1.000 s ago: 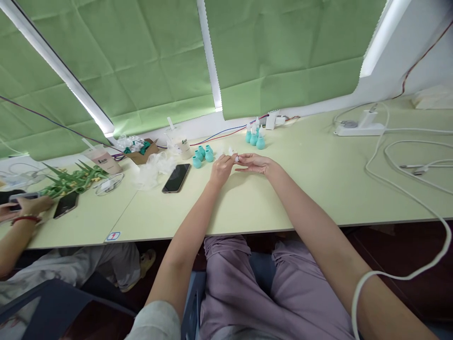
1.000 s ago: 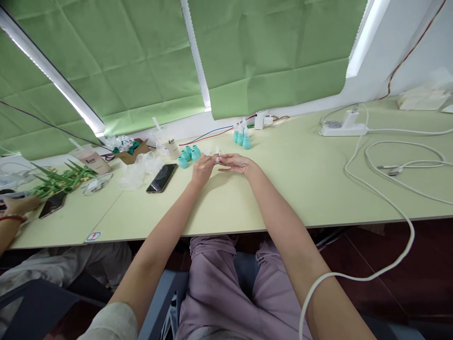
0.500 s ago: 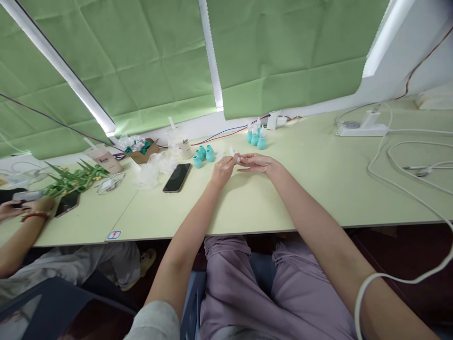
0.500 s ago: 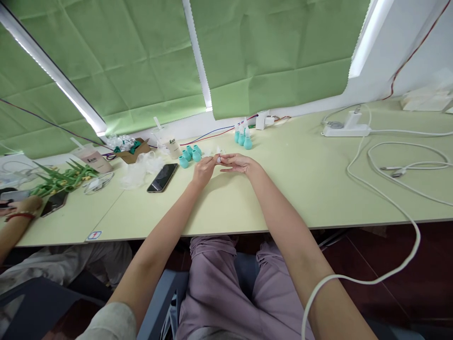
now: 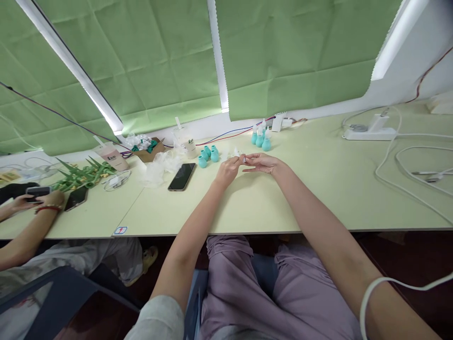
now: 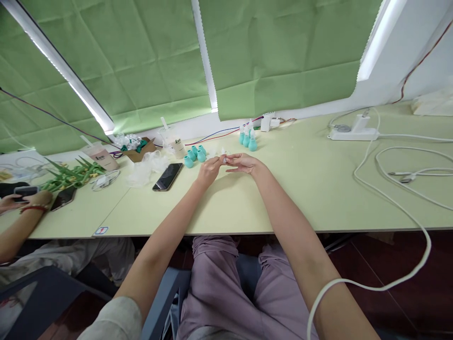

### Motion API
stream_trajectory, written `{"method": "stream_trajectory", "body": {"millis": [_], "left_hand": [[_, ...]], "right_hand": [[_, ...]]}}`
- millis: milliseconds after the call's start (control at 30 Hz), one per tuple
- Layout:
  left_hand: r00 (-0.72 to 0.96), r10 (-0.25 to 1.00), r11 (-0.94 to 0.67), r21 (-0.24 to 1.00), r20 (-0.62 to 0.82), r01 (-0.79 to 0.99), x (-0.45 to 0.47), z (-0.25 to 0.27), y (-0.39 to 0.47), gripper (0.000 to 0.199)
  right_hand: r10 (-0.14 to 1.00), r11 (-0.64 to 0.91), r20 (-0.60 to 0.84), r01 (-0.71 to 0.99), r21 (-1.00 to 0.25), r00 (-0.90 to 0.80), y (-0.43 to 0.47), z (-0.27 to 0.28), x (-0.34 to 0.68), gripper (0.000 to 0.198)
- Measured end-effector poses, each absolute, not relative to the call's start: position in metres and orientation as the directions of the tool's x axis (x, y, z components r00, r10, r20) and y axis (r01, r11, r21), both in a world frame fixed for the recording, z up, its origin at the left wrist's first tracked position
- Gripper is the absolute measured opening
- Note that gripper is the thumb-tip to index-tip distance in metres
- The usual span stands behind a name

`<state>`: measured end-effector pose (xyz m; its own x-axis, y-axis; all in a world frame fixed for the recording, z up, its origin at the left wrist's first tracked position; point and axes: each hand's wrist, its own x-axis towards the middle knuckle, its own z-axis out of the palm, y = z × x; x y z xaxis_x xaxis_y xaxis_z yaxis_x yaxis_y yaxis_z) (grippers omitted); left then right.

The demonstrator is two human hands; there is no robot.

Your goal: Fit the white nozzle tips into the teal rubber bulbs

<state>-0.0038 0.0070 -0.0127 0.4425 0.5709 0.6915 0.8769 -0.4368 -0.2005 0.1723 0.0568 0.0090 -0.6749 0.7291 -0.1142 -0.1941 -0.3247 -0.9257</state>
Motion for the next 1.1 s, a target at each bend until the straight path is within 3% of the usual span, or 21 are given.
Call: {"method": "stream_trajectory", "body": {"millis": [333,733,900,1000,1100], "left_hand": [[0.439,0.634,-0.424,-0.189,0.637,0.886,-0.006,-0.013,0.007,0.035],[0.415,0.597,-0.372,-0.222,0.686,0.901,-0.009,-0.012,0.003,0.036],[0.333,0.584,-0.341,-0.149,0.74,0.928,-0.009,-0.013,0.003,0.032],[0.275,0.608,-0.315,-0.091,0.745,0.945,-0.009,-0.013,0.005,0.03],[0.203,0.65,-0.284,-0.013,0.732,0.959,-0.01,-0.013,0.006,0.029]], "right_hand": [[0.733,-0.334,-0.116,-0.206,-0.92,-0.671,0.056,0.004,0.169,0.027],[0.741,-0.366,-0.121,-0.247,-0.897,-0.66,0.055,-0.002,0.151,0.021],[0.8,-0.304,-0.068,-0.305,-0.903,-0.597,0.054,-0.006,0.146,0.022],[0.777,-0.261,-0.027,-0.284,-0.923,-0.629,0.052,-0.003,0.147,0.029],[0.836,-0.204,-0.012,-0.291,-0.935,-0.549,0.047,0.0,0.143,0.036]]}}
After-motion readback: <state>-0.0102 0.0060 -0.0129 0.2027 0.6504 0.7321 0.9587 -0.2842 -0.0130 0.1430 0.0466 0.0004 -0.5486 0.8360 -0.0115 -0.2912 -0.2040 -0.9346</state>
